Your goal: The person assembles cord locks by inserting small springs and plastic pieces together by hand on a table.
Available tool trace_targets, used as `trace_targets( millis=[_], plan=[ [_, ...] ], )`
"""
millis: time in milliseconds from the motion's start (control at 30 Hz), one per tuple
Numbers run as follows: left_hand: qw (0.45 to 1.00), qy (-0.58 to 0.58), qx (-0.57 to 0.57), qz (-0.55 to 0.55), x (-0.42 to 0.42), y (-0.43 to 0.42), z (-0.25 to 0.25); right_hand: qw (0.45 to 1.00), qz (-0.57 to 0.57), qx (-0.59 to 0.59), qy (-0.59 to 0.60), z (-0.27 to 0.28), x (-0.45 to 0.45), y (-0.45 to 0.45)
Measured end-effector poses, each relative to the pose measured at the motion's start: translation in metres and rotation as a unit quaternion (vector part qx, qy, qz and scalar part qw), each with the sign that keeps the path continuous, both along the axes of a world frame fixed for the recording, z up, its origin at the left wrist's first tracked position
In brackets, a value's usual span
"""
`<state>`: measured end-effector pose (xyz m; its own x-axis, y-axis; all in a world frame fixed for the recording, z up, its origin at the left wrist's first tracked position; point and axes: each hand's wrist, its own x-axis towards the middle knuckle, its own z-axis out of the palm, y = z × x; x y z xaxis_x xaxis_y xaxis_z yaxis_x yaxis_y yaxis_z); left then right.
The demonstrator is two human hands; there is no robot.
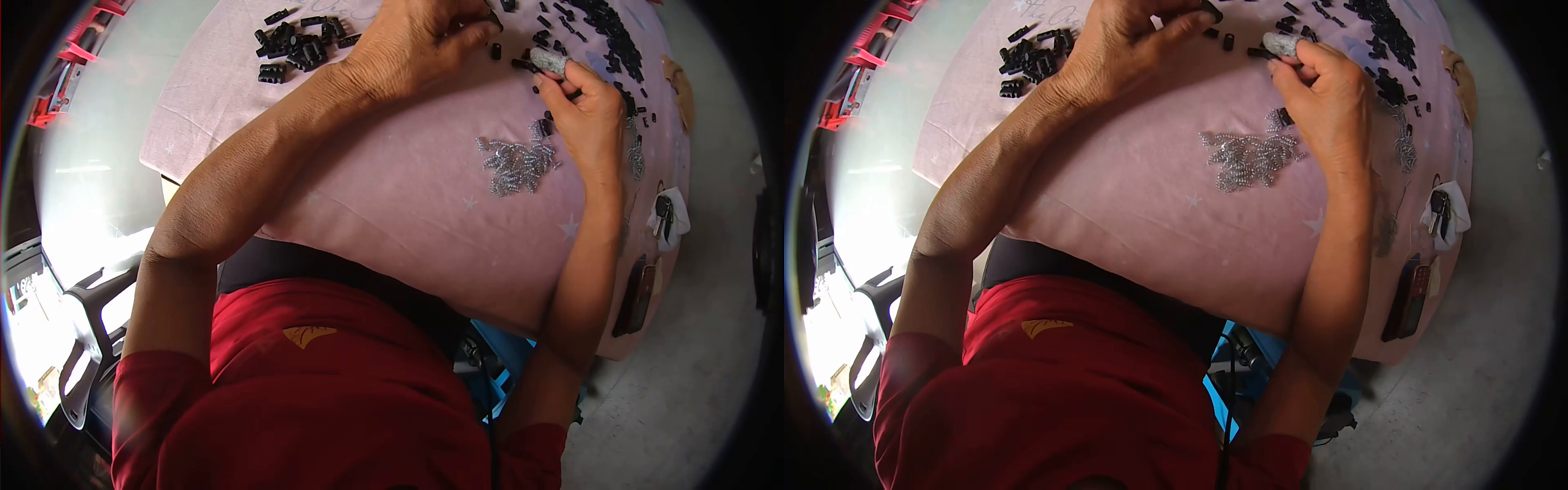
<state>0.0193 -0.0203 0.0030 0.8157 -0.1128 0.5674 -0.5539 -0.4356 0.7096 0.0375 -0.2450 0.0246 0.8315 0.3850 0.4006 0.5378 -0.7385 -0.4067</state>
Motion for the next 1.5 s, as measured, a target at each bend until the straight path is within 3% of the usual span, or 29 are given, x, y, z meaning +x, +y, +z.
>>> trace_targets(
  millis=[100,200,300,400,500,567,767,867,967,1067,1367,1500],
  plan=[
    [0.997,-0.055,0.039,-0.032,0.006,0.004,-0.012,0.999,-0.019,-0.029,0.007,0.003,0.002,-0.008],
    [0.958,-0.221,0.184,-0.017,0.019,-0.001,-0.032,0.998,-0.046,-0.028,0.042,0.006,0.004,-0.015],
    [0.970,-0.146,0.187,-0.045,0.012,-0.006,-0.023,0.997,-0.054,-0.035,0.043,0.015,-0.001,-0.018],
    [0.989,-0.058,0.107,-0.083,0.010,-0.007,-0.025,0.994,-0.058,-0.029,0.090,0.023,-0.013,-0.022],
    [0.984,-0.118,0.101,-0.087,0.016,-0.007,-0.030,0.982,-0.033,-0.024,0.186,0.025,-0.021,-0.028],
    [0.990,-0.075,0.068,-0.101,0.011,-0.007,-0.024,0.979,-0.007,-0.012,0.205,0.019,-0.023,-0.032],
    [0.991,-0.022,0.066,-0.114,0.005,-0.003,-0.011,0.986,-0.052,-0.058,0.147,0.029,-0.025,-0.035],
    [0.991,0.010,0.082,-0.103,0.000,-0.003,-0.008,0.985,-0.014,-0.023,0.171,0.029,-0.034,-0.017],
    [0.991,0.017,0.115,-0.071,0.001,-0.003,-0.008,0.985,-0.002,-0.150,0.083,0.027,-0.037,-0.007],
    [0.990,0.008,0.126,-0.062,0.003,-0.002,-0.015,0.984,0.013,-0.164,0.062,0.028,-0.040,-0.005],
    [0.992,0.024,0.060,-0.106,0.001,-0.002,-0.010,0.990,0.046,-0.124,0.055,0.024,-0.035,-0.007],
    [0.993,0.055,0.072,-0.078,-0.010,-0.002,0.005,0.987,0.021,0.020,0.157,0.018,-0.028,-0.017]
  ],
)
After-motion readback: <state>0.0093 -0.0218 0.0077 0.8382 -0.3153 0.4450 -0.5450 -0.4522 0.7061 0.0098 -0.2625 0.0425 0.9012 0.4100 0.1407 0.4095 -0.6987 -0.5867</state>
